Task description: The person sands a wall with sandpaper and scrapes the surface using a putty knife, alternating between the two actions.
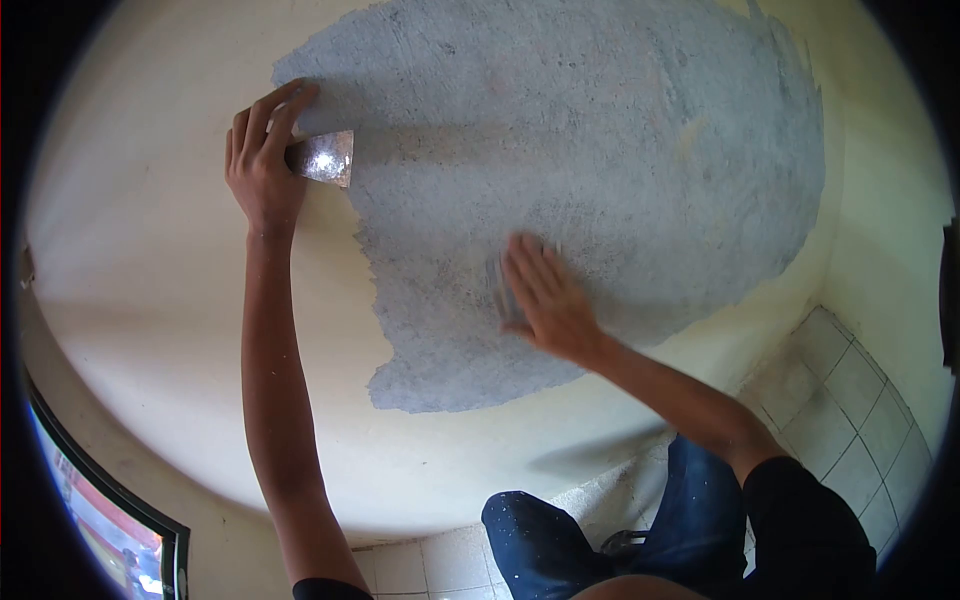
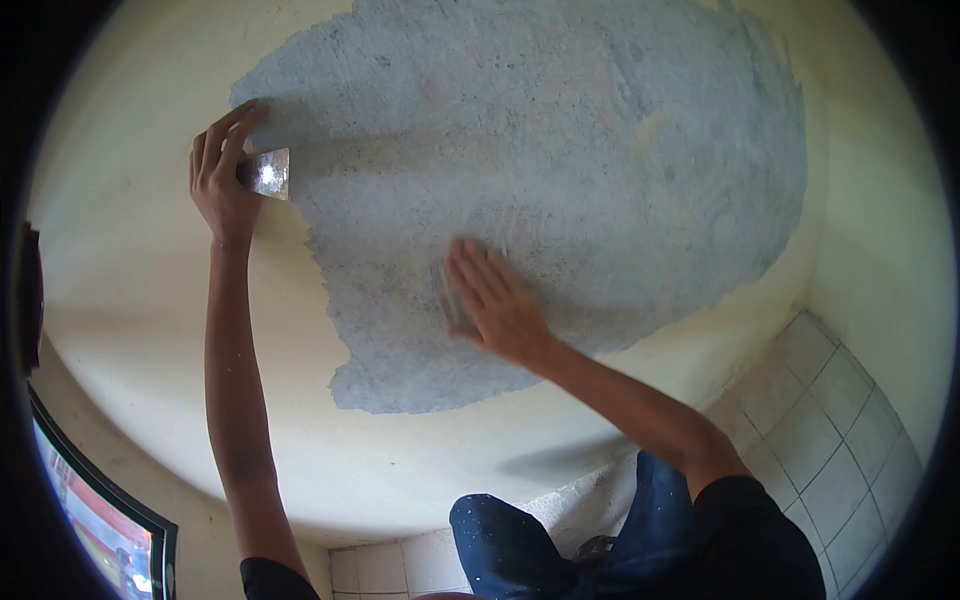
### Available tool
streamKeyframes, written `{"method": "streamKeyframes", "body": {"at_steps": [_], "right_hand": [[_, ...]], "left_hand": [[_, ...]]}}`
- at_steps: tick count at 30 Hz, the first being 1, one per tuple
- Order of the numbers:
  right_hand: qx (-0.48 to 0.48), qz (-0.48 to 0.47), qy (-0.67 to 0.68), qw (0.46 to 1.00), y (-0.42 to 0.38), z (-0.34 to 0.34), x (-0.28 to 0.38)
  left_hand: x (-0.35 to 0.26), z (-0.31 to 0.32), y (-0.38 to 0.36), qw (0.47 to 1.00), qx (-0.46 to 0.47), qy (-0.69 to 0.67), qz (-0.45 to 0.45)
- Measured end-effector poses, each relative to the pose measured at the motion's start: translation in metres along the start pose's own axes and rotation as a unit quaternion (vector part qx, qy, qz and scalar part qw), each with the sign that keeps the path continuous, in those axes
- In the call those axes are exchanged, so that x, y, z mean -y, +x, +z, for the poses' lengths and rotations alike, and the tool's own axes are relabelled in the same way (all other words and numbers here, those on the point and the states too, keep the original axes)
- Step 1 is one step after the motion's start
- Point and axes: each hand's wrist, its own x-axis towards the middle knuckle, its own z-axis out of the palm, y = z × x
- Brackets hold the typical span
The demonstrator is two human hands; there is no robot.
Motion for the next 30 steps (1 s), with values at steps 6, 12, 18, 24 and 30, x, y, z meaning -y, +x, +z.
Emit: {"method": "streamKeyframes", "body": {"at_steps": [6,12,18,24,30], "right_hand": [[-0.108,0.061,-0.002,0.992,0.113,-0.045,-0.052],[-0.262,0.092,-0.038,0.960,0.265,-0.101,-0.143],[-0.142,0.038,-0.092,0.985,0.117,-0.032,-0.061],[0.154,0.032,0.054,0.986,-0.134,0.073,0.083],[-0.122,0.084,0.019,0.989,0.017,0.030,0.017]], "left_hand": [[0.004,0.004,-0.001,1.000,-0.015,-0.005,0.008],[0.002,0.005,0.000,1.000,-0.018,-0.011,-0.004],[0.006,0.013,-0.003,0.999,-0.039,0.002,0.009],[0.003,-0.012,0.001,0.997,0.070,-0.023,0.015],[0.003,0.004,-0.007,1.000,-0.006,0.008,0.004]]}}
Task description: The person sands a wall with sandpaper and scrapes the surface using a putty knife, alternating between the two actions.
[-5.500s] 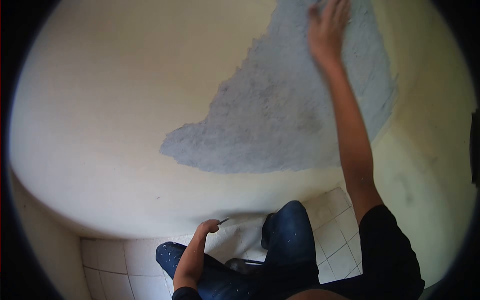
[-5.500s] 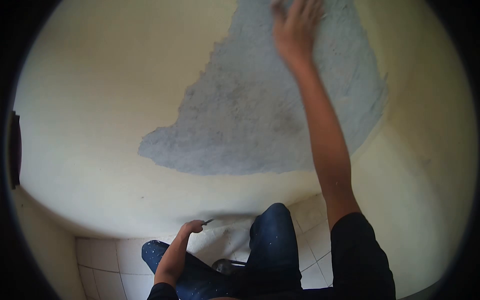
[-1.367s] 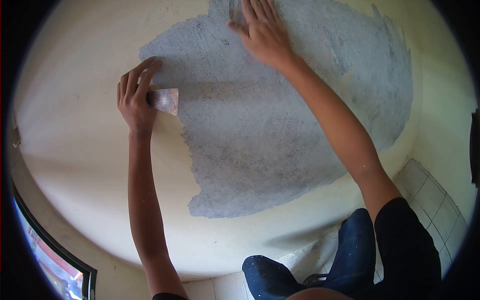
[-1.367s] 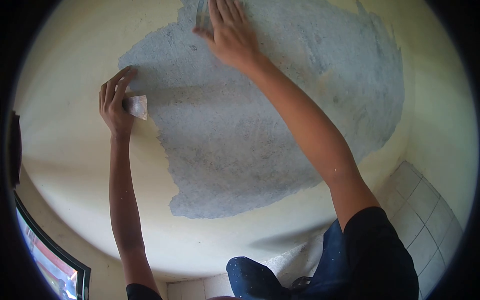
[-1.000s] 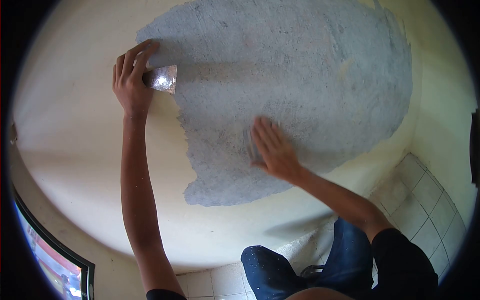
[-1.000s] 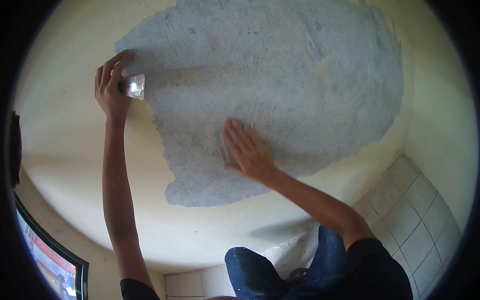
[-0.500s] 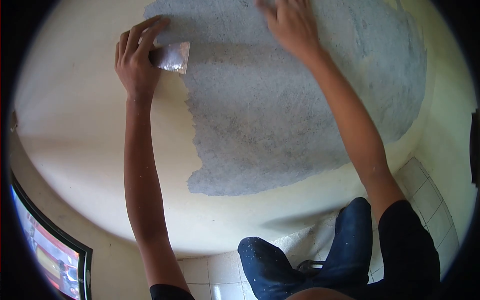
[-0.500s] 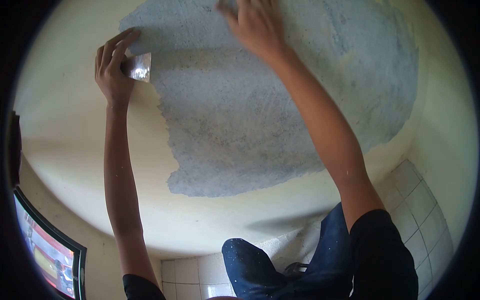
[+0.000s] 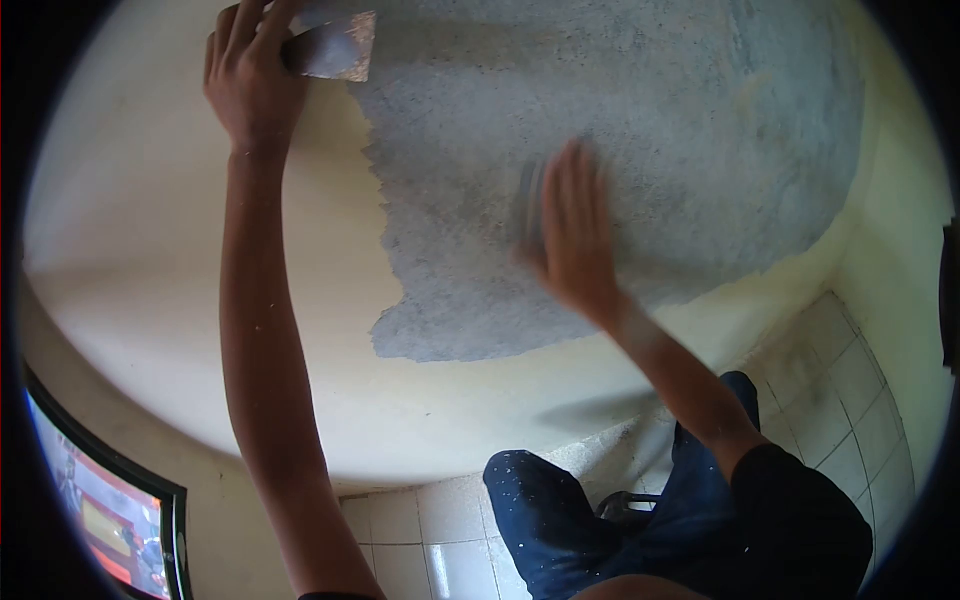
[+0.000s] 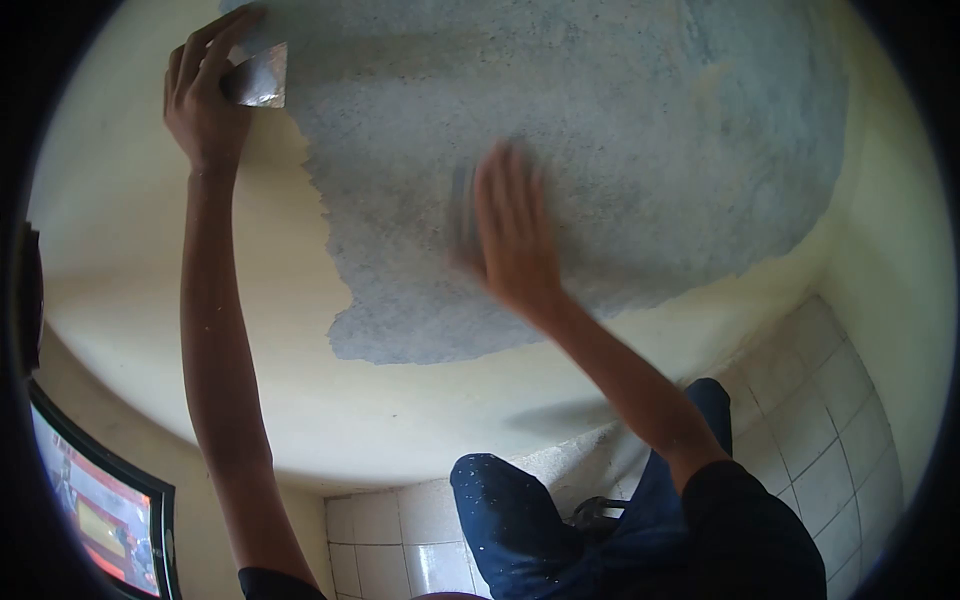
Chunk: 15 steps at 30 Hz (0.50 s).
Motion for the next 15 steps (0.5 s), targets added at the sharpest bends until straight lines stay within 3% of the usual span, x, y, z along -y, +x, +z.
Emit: {"method": "streamKeyframes", "body": {"at_steps": [3,5,8,11,14,15], "right_hand": [[-0.144,0.068,-0.026,0.987,0.111,-0.025,-0.076],[-0.128,0.175,0.016,0.976,0.153,-0.057,-0.101],[-0.102,0.165,-0.008,0.981,0.139,-0.066,-0.135],[-0.129,0.051,-0.049,0.989,0.059,-0.037,-0.126],[0.013,0.083,-0.001,0.996,-0.075,-0.014,-0.049],[0.122,0.119,0.014,0.985,-0.128,-0.011,-0.016]], "left_hand": [[-0.003,0.000,0.001,0.999,-0.033,-0.031,0.006],[0.009,0.002,0.002,0.999,-0.037,-0.009,0.034],[0.007,0.004,0.003,0.997,-0.055,-0.004,0.052],[0.004,-0.001,0.001,1.000,-0.008,0.004,0.003],[0.005,0.001,-0.003,1.000,-0.003,0.016,-0.004],[0.007,0.003,-0.003,1.000,-0.009,0.019,0.003]]}}
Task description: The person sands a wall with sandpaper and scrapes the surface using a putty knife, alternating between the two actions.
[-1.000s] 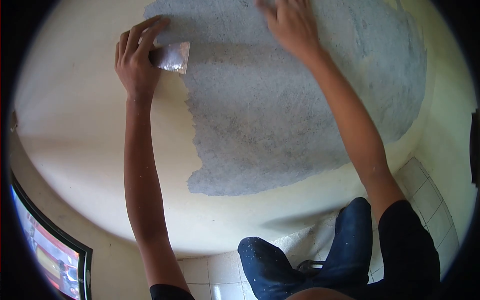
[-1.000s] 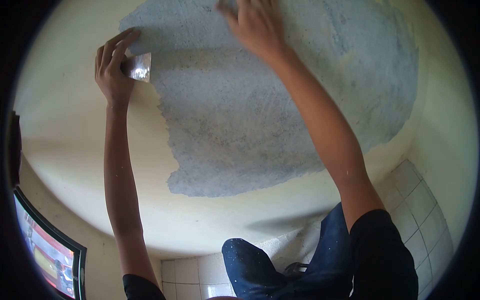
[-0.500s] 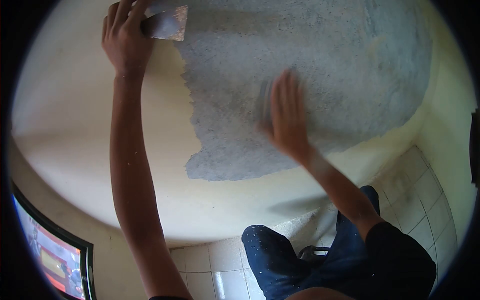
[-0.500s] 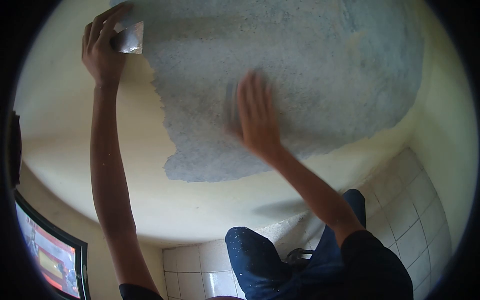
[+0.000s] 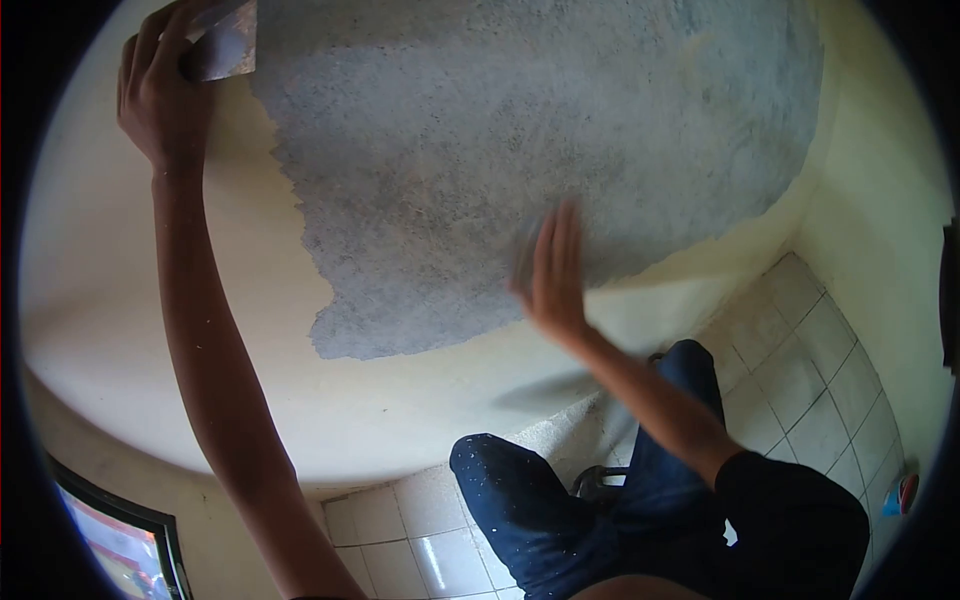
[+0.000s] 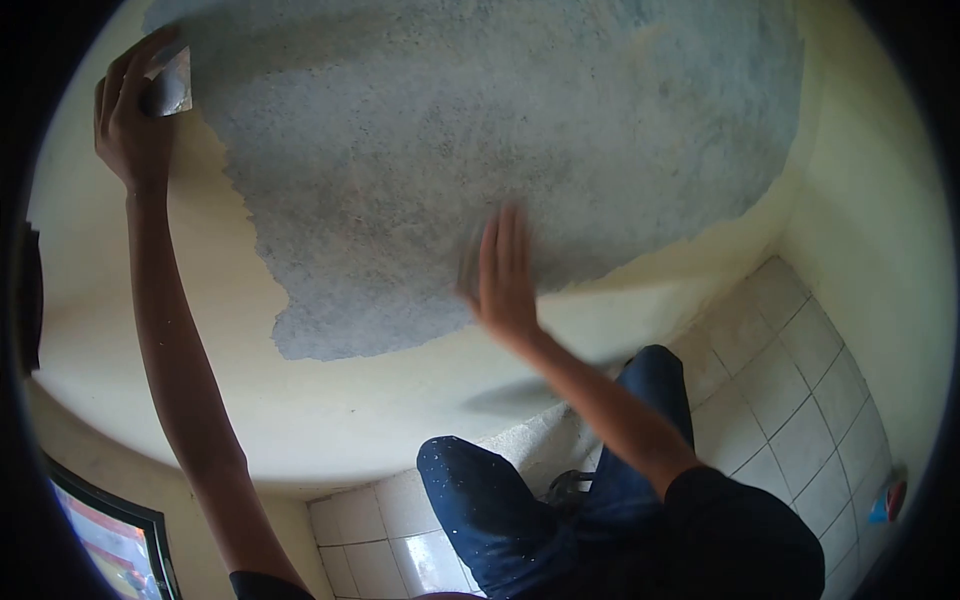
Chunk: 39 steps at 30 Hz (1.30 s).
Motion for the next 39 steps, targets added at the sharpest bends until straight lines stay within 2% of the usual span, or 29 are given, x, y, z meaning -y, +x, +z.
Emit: {"method": "streamKeyframes", "body": {"at_steps": [1,2,5,8,11,13,16,19,21,23,25,28,31,33,37,39], "right_hand": [[0.055,0.016,0.020,0.998,-0.054,0.020,0.009],[0.106,0.032,0.041,0.993,-0.082,0.035,0.014],[0.053,0.098,0.041,0.993,-0.071,0.042,0.019],[-0.096,0.127,0.032,0.987,0.020,0.000,-0.013],[-0.245,0.146,-0.005,0.958,0.120,-0.057,-0.085],[-0.297,0.154,0.020,0.942,0.182,-0.092,-0.135],[-0.323,0.121,0.024,0.938,0.246,-0.132,-0.165],[-0.301,0.102,-0.059,0.946,0.246,-0.122,-0.135],[-0.218,0.041,-0.081,0.972,0.208,-0.112,-0.083],[-0.140,-0.061,-0.041,0.987,0.152,-0.085,-0.047],[-0.056,-0.072,0.015,0.996,0.095,-0.062,-0.030],[-0.005,-0.039,0.020,0.999,0.080,-0.062,-0.032],[-0.117,-0.046,-0.035,0.992,0.148,-0.088,-0.063],[-0.176,-0.012,-0.046,0.983,0.221,-0.129,-0.086],[-0.328,0.029,0.012,0.944,0.345,-0.189,-0.149],[-0.302,0.069,-0.011,0.951,0.358,-0.197,-0.155]], "left_hand": [[0.004,0.001,0.000,0.999,-0.014,0.009,0.031],[0.004,0.002,0.001,1.000,-0.004,0.005,0.025],[0.010,0.000,-0.001,0.999,0.024,0.012,0.019],[0.014,0.001,-0.002,0.999,0.027,-0.002,0.024],[0.005,-0.003,0.000,0.999,0.030,-0.006,0.010],[0.008,-0.001,0.000,1.000,0.027,-0.008,0.007],[-0.003,-0.003,0.002,1.000,0.018,-0.002,-0.011],[-0.002,-0.004,0.001,0.999,0.028,0.000,-0.022],[-0.011,-0.005,0.002,0.998,0.033,-0.004,-0.046],[-0.007,-0.005,0.002,0.999,0.031,0.000,-0.025],[-0.007,-0.006,0.003,0.999,0.032,-0.005,-0.019],[-0.007,-0.007,0.003,0.999,0.031,-0.014,-0.019],[-0.009,-0.006,0.002,0.999,0.026,-0.036,-0.024],[-0.008,-0.008,0.002,0.999,0.033,-0.035,-0.026],[-0.012,-0.006,0.003,0.998,0.032,-0.032,-0.042],[-0.013,-0.006,0.003,0.998,0.035,-0.025,-0.055]]}}
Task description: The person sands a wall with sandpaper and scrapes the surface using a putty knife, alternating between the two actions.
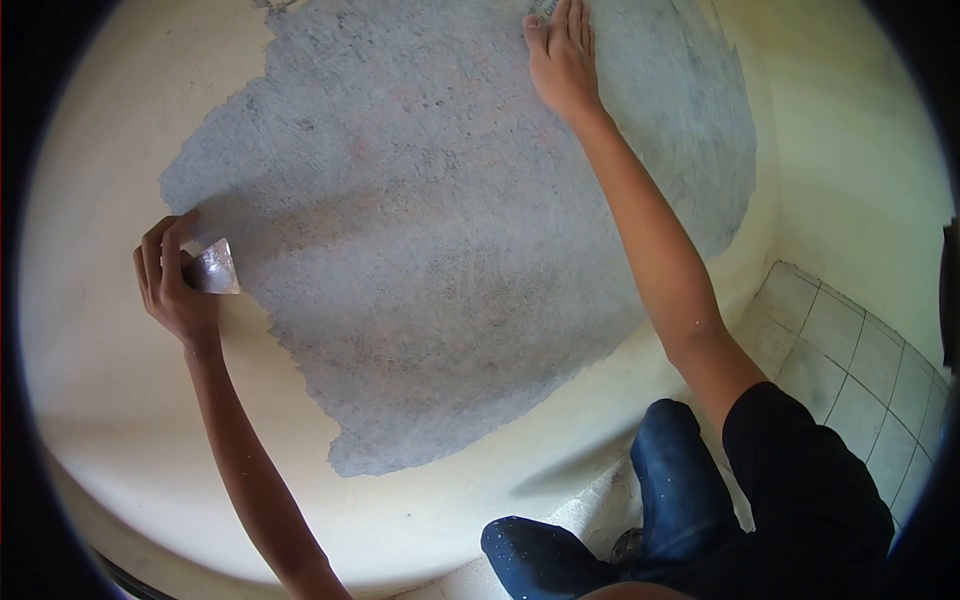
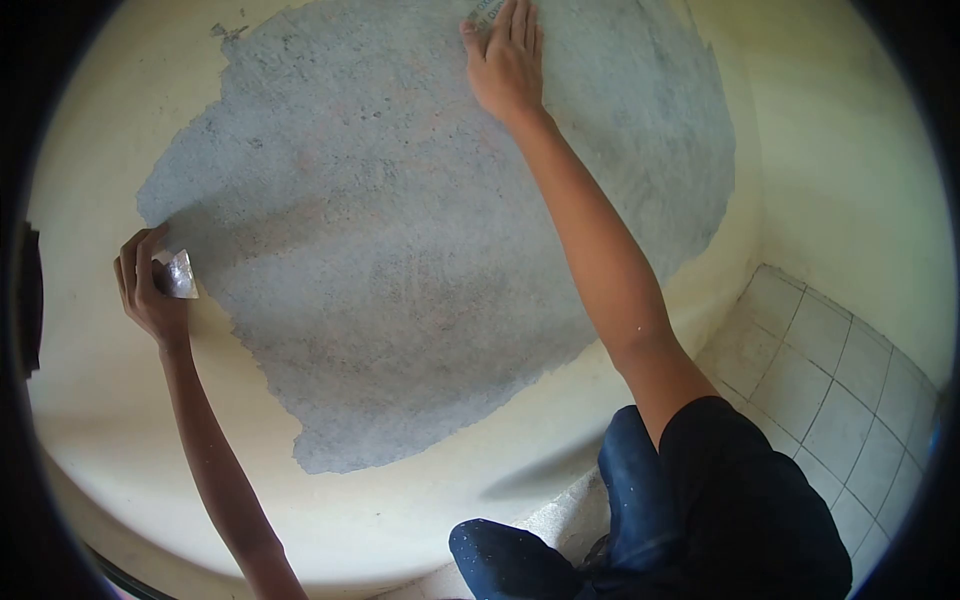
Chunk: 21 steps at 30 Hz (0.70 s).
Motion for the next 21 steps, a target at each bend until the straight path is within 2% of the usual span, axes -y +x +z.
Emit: {"method": "streamKeyframes", "body": {"at_steps": [1,2,4,6,7,9,12,14,17,19,21], "right_hand": [[0.013,0.013,-0.019,1.000,0.003,0.001,0.001],[-0.042,-0.030,0.010,0.999,-0.014,0.006,0.005],[0.003,-0.048,-0.032,0.998,-0.066,0.006,0.023],[0.103,-0.092,-0.063,0.988,-0.145,-0.020,0.071],[0.172,-0.105,-0.054,0.978,-0.189,-0.028,0.089],[0.238,-0.170,0.004,0.956,-0.272,-0.033,0.106],[0.310,-0.203,-0.010,0.929,-0.304,-0.042,0.114],[0.235,-0.179,0.000,0.955,-0.261,-0.031,0.109],[0.099,-0.116,-0.022,0.988,-0.140,-0.009,0.091],[-0.003,-0.091,-0.003,0.996,-0.058,0.013,0.070],[-0.058,-0.092,0.024,0.994,0.006,0.027,0.052]], "left_hand": [[-0.001,-0.001,0.000,1.000,-0.004,0.004,0.002],[-0.003,-0.001,0.001,1.000,-0.008,0.008,0.004],[-0.004,0.000,0.002,1.000,-0.013,0.011,0.006],[-0.004,-0.001,0.002,1.000,-0.013,0.013,0.007],[-0.004,-0.002,0.002,1.000,-0.019,0.013,0.017],[-0.006,-0.002,0.005,0.999,-0.035,0.014,0.037],[-0.008,-0.005,0.003,0.999,-0.021,0.005,0.035],[-0.007,-0.006,0.002,0.999,-0.020,0.003,0.044],[-0.004,-0.004,0.004,0.998,-0.029,-0.002,0.055],[-0.008,-0.004,0.002,0.999,-0.024,-0.004,0.033],[-0.009,-0.003,0.003,0.999,-0.015,0.008,0.028]]}}
